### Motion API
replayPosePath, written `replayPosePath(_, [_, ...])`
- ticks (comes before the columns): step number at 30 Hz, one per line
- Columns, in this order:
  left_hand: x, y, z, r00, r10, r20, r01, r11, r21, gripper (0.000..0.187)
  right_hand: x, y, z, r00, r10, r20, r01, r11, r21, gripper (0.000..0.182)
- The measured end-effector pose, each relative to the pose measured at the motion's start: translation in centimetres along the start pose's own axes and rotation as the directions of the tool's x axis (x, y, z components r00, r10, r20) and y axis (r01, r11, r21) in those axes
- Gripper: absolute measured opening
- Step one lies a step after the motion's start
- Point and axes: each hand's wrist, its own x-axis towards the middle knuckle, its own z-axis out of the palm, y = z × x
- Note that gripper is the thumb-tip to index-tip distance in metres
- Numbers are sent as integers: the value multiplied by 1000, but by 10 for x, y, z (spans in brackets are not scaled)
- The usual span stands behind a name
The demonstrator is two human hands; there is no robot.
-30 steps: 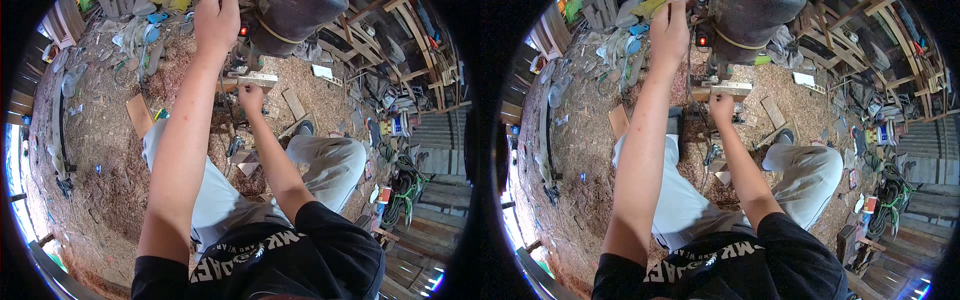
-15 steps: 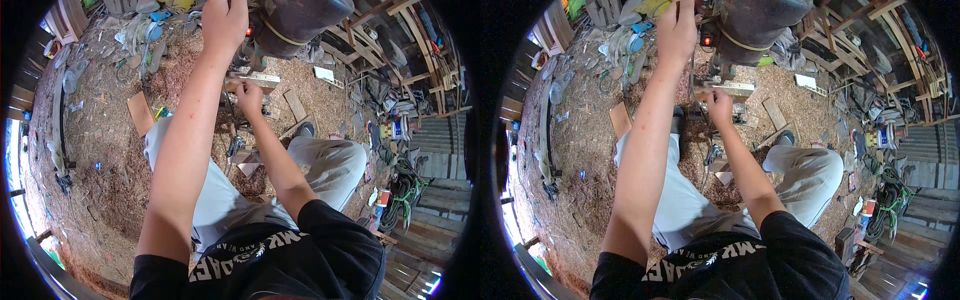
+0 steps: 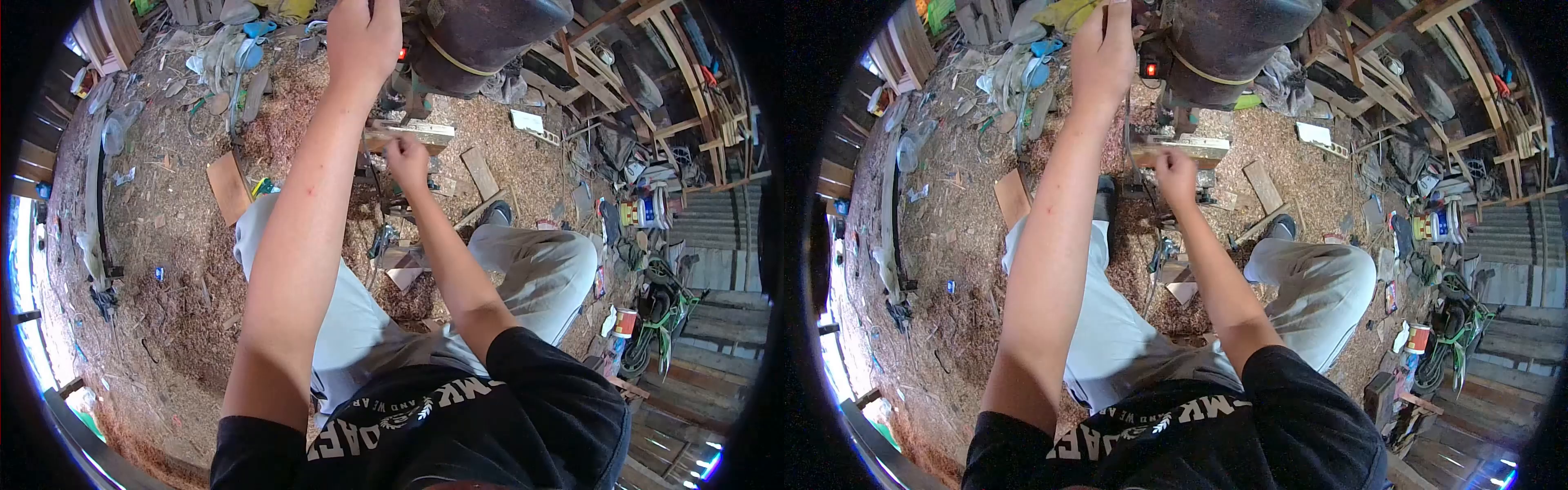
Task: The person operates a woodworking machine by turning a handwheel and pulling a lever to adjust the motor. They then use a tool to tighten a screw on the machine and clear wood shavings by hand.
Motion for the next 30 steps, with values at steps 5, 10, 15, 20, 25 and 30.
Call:
replayPosePath(5, [1, -6, 4, 996, 80, -27, -78, 995, 61, 49, -1, 17, 2, 1000, 4, -12, -7, 971, -238, 19])
replayPosePath(10, [0, -8, 4, 998, 54, -21, -53, 997, 62, 49, -1, 0, -6, 995, -68, -78, 27, 898, -440, 18])
replayPosePath(15, [-6, 9, 2, 1000, -5, 16, 4, 1000, 20, 49, 2, -1, 3, 999, -38, 28, 39, 999, -23, 18])
replayPosePath(20, [-3, -4, 8, 997, 81, 9, -81, 997, -2, 51, 5, 13, -1, 994, 37, 99, -18, 981, -191, 19])
replayPosePath(25, [-6, 14, 3, 993, -119, 22, 119, 993, 16, 52, -4, 11, -13, 977, -123, -171, 52, 928, -369, 20])
replayPosePath(30, [-1, -4, 5, 993, 97, -67, -92, 992, 83, 51, -5, 37, -24, 985, 151, 87, -162, 978, 131, 18])
